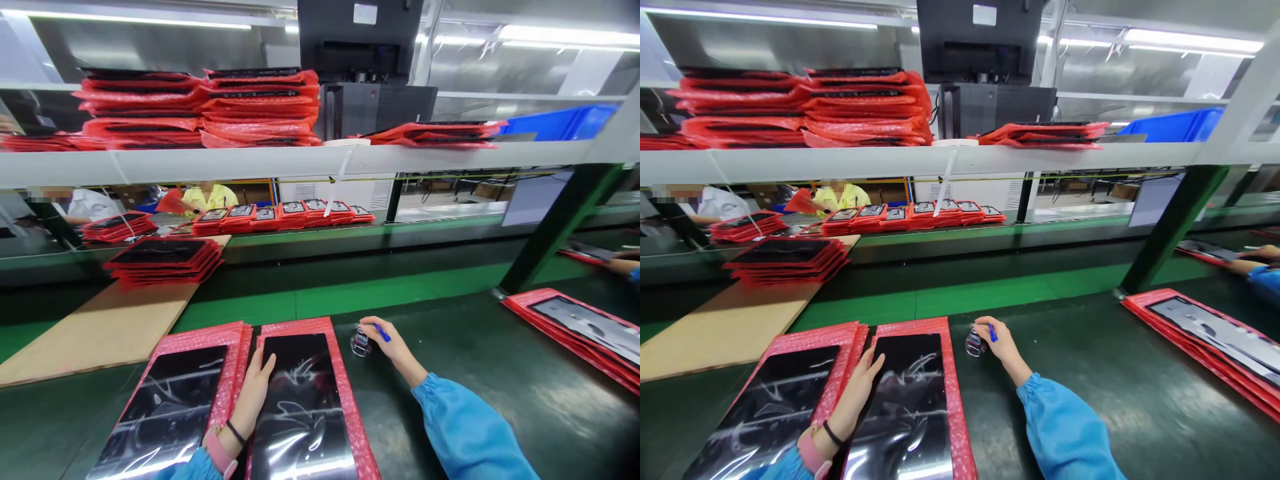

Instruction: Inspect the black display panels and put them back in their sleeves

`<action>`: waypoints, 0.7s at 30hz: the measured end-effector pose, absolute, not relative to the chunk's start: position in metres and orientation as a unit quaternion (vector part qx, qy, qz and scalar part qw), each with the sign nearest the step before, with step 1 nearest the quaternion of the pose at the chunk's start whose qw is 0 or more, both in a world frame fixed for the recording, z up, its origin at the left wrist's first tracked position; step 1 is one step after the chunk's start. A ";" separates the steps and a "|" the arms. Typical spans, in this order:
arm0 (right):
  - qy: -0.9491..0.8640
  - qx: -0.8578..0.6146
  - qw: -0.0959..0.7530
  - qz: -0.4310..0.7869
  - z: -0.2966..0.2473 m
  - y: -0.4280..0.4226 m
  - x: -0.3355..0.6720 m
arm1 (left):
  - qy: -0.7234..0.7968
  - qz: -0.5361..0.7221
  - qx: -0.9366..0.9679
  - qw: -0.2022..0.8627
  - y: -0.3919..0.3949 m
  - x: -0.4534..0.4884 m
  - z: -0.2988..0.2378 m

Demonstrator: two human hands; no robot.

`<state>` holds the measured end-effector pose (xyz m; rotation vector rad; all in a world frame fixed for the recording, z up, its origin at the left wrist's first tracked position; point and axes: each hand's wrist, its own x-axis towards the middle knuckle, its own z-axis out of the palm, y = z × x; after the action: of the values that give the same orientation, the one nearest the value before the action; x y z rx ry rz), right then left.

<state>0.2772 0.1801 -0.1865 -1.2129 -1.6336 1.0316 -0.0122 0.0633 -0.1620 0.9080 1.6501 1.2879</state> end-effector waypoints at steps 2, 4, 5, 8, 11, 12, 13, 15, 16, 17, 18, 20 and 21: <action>-0.650 -0.487 0.424 0.401 -0.188 0.182 0.279 | 0.648 0.522 0.377 0.407 0.061 -0.013 -0.162; -0.647 -0.493 0.445 0.374 -0.187 0.179 0.281 | 0.638 0.530 0.387 0.404 0.056 -0.016 -0.159; -0.646 -0.496 0.460 0.354 -0.185 0.174 0.281 | 0.635 0.530 0.385 0.409 0.052 -0.019 -0.158; -0.653 -0.487 0.495 0.303 -0.181 0.143 0.275 | 0.639 0.514 0.349 0.454 0.034 -0.031 -0.159; -0.701 -0.443 0.467 0.308 -0.188 0.095 0.261 | 0.642 0.489 0.290 0.515 0.011 -0.043 -0.164; -0.728 -0.419 0.439 0.318 -0.193 0.081 0.256 | 0.640 0.480 0.274 0.533 0.004 -0.046 -0.164; -0.770 -0.393 0.402 0.303 -0.201 0.068 0.251 | 0.639 0.472 0.259 0.550 -0.003 -0.048 -0.164; -0.828 -0.368 0.361 0.221 -0.216 0.053 0.245 | 0.635 0.456 0.241 0.575 -0.010 -0.051 -0.159; -0.847 -0.355 0.353 0.179 -0.224 0.049 0.243 | 0.633 0.450 0.238 0.583 -0.012 -0.051 -0.156; -0.859 -0.346 0.350 0.144 -0.230 0.048 0.242 | 0.632 0.446 0.238 0.587 -0.012 -0.051 -0.152; -0.865 -0.337 0.351 0.119 -0.234 0.049 0.241 | 0.633 0.442 0.240 0.589 -0.012 -0.051 -0.148; -0.871 -0.328 0.353 0.096 -0.239 0.052 0.242 | 0.631 0.437 0.246 0.592 -0.009 -0.049 -0.143; -0.871 -0.327 0.356 0.090 -0.240 0.053 0.242 | 0.630 0.435 0.248 0.593 -0.007 -0.048 -0.142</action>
<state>0.2423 0.0533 -0.2399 -0.8435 -2.2491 0.2337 -0.0480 -0.0074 -0.1419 0.5755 1.4647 1.0119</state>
